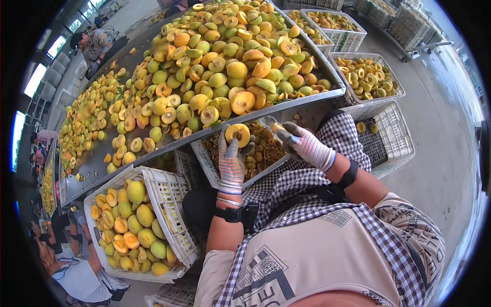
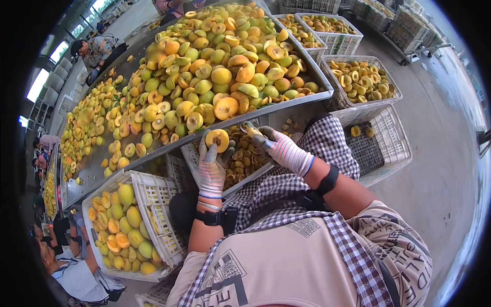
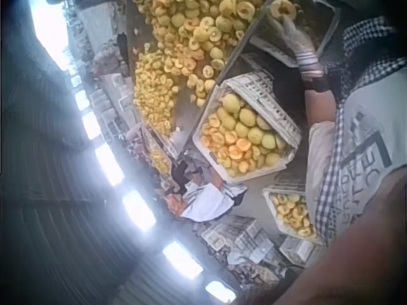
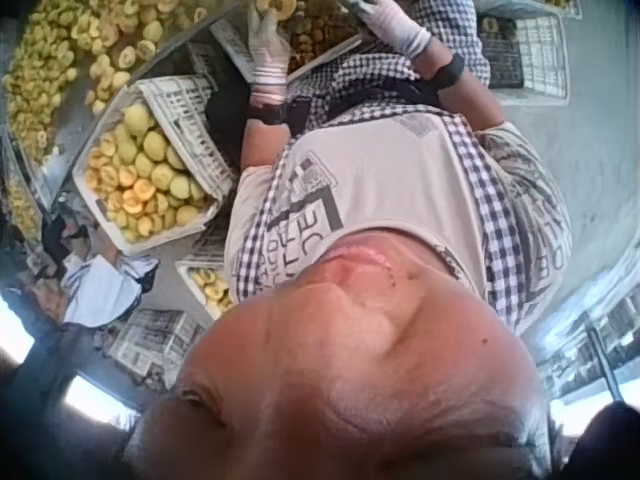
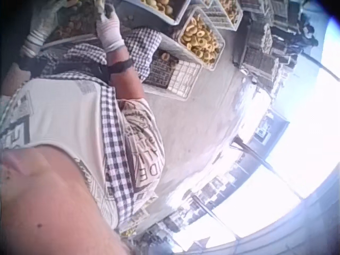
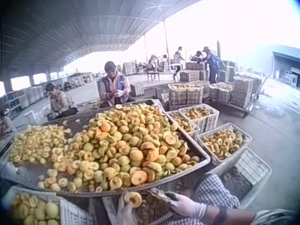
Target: Pitting and sorting peaches or nectarines in a processing area.
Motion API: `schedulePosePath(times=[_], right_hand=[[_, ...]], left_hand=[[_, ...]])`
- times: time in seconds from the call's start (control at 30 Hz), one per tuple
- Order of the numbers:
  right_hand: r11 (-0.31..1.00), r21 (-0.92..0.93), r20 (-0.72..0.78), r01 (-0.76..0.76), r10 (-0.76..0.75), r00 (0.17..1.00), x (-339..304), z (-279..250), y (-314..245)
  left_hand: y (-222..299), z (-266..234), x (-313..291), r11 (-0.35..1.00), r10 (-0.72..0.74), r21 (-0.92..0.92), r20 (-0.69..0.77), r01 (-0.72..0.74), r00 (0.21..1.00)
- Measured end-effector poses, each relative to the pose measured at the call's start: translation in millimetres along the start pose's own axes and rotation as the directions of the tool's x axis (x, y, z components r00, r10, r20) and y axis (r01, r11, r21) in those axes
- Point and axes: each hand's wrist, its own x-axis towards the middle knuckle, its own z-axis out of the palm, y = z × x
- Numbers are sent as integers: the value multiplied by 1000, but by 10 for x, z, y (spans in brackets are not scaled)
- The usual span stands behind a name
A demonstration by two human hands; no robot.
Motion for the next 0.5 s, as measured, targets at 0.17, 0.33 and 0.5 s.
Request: schedulePosePath(times=[0.17,0.33,0.5], right_hand=[[969,-240,30,65,-60,998,85,137,185],[968,-248,86,41,-20,996,238,240,282],[733,-542,229,411,-342,911,640,310,601]], left_hand=[[-52,-259,-22,992,95,84,19,-97,995],[72,-255,-45,980,-81,175,-58,90,995],[1,-250,-31,989,-21,142,-66,31,998]])
